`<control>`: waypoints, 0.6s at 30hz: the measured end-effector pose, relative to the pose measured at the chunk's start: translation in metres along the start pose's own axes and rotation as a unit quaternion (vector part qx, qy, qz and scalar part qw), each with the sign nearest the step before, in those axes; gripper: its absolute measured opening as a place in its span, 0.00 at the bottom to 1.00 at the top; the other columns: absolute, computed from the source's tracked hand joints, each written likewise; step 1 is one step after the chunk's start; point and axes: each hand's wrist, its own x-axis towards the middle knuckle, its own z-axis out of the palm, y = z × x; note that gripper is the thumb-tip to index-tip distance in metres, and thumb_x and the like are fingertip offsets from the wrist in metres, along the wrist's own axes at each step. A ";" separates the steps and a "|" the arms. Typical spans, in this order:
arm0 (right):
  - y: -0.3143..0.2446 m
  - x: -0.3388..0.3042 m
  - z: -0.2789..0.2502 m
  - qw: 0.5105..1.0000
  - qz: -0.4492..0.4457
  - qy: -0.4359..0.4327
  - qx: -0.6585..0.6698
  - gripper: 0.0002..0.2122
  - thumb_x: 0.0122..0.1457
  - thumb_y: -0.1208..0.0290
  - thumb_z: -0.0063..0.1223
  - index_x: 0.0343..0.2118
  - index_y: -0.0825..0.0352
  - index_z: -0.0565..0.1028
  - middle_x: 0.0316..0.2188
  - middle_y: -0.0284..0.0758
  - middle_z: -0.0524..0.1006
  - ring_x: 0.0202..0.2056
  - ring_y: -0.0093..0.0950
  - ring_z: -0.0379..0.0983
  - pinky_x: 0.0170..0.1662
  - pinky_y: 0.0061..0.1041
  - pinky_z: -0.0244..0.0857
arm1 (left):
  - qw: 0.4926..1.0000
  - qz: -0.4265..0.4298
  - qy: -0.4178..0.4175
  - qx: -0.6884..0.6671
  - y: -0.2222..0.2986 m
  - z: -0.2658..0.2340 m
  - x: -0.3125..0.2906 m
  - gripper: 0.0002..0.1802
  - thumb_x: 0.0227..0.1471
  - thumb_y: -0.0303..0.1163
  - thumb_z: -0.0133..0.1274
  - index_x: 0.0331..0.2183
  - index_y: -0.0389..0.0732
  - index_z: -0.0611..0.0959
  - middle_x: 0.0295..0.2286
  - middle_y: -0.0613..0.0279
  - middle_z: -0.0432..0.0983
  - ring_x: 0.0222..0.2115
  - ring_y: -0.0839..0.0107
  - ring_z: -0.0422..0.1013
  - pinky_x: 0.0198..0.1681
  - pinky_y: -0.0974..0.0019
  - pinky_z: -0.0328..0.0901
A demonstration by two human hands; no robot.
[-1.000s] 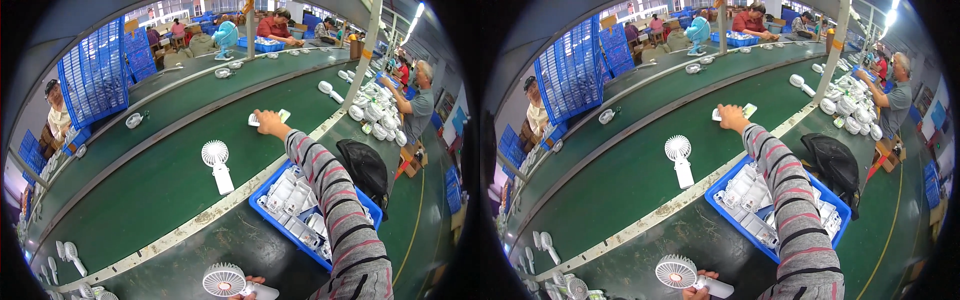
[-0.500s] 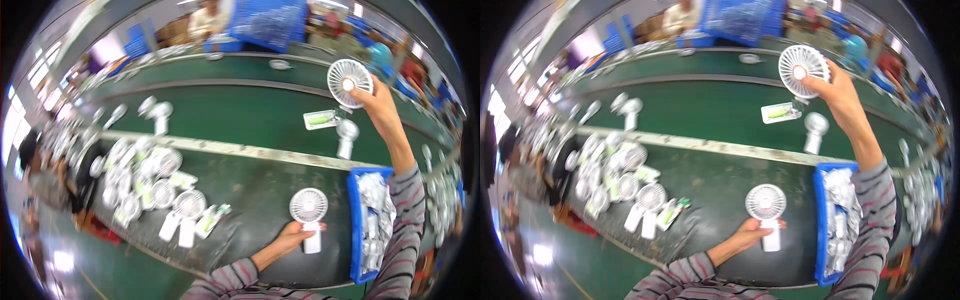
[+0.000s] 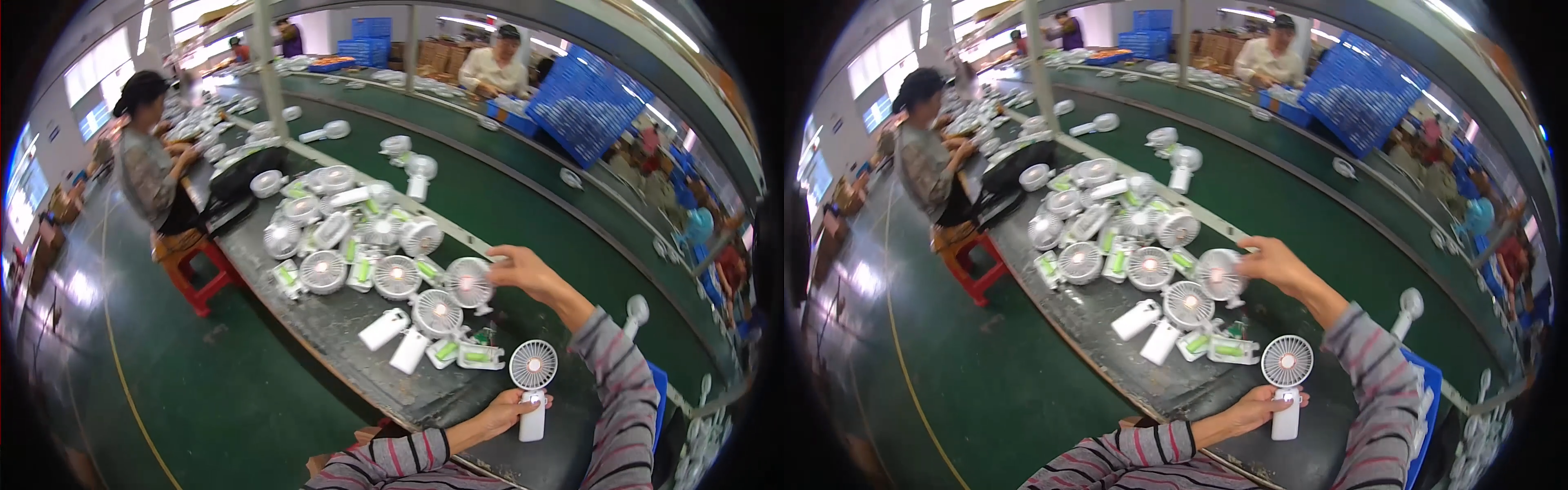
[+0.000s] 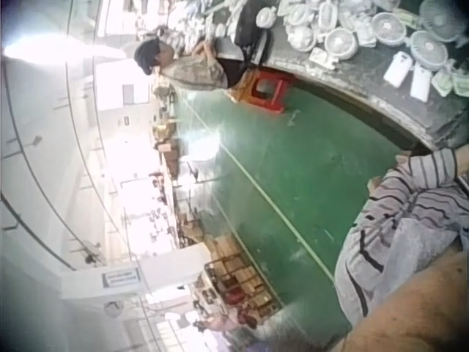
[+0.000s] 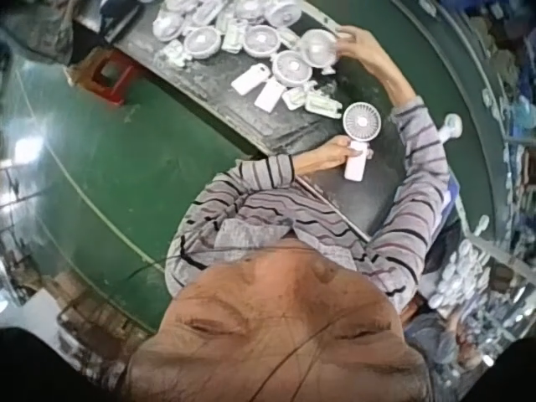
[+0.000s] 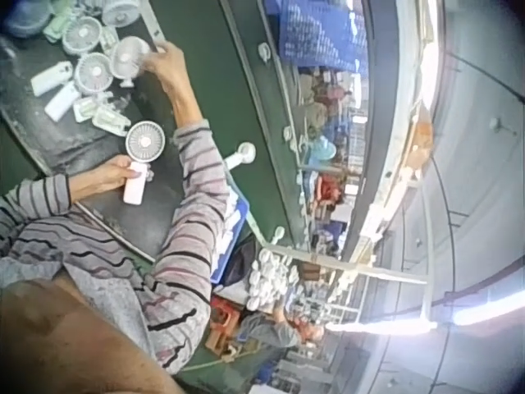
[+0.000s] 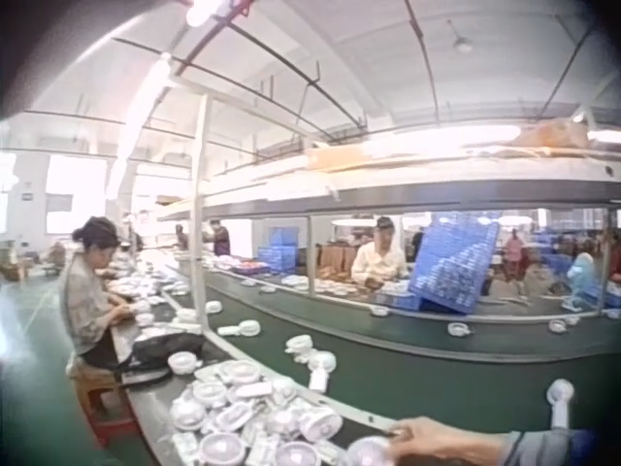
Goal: The person assembles portable electric fans by hand, fitting the circuit board and wires into the handle housing and snapping the casing cover into place.
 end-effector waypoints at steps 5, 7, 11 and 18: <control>-0.029 -0.058 0.016 0.993 -0.084 0.076 -0.045 0.20 0.48 0.73 0.57 0.46 0.71 0.70 0.36 0.36 0.75 0.38 0.23 0.71 0.42 0.22 0.65 | 0.991 0.121 -0.039 -0.047 0.017 -0.018 -0.046 0.25 0.52 0.28 0.51 0.50 0.32 0.66 0.46 0.54 0.69 0.49 0.68 0.65 0.55 0.67 0.57; -0.015 -0.090 0.021 0.982 -0.081 0.144 -0.096 0.14 0.49 0.74 0.56 0.39 0.71 0.72 0.30 0.31 0.76 0.33 0.19 0.71 0.38 0.18 0.64 | 0.988 0.139 -0.037 -0.063 0.033 -0.004 -0.062 0.26 0.53 0.29 0.50 0.52 0.32 0.64 0.47 0.55 0.68 0.50 0.68 0.64 0.56 0.67 0.56; 0.017 -0.148 0.051 0.991 -0.002 0.126 0.035 0.09 0.50 0.79 0.53 0.36 0.72 0.72 0.28 0.36 0.76 0.29 0.22 0.73 0.31 0.19 0.67 | 0.974 0.223 -0.022 -0.029 0.061 0.016 -0.088 0.27 0.53 0.29 0.49 0.53 0.33 0.62 0.49 0.53 0.65 0.52 0.67 0.63 0.56 0.65 0.56; 0.000 -0.200 0.112 0.997 0.054 0.021 -0.044 0.10 0.53 0.71 0.50 0.33 0.74 0.75 0.23 0.27 0.72 0.24 0.17 0.64 0.27 0.17 0.59 | 0.954 0.286 -0.008 0.094 0.067 0.040 -0.100 0.24 0.51 0.28 0.52 0.49 0.32 0.67 0.45 0.57 0.70 0.46 0.71 0.66 0.52 0.68 0.59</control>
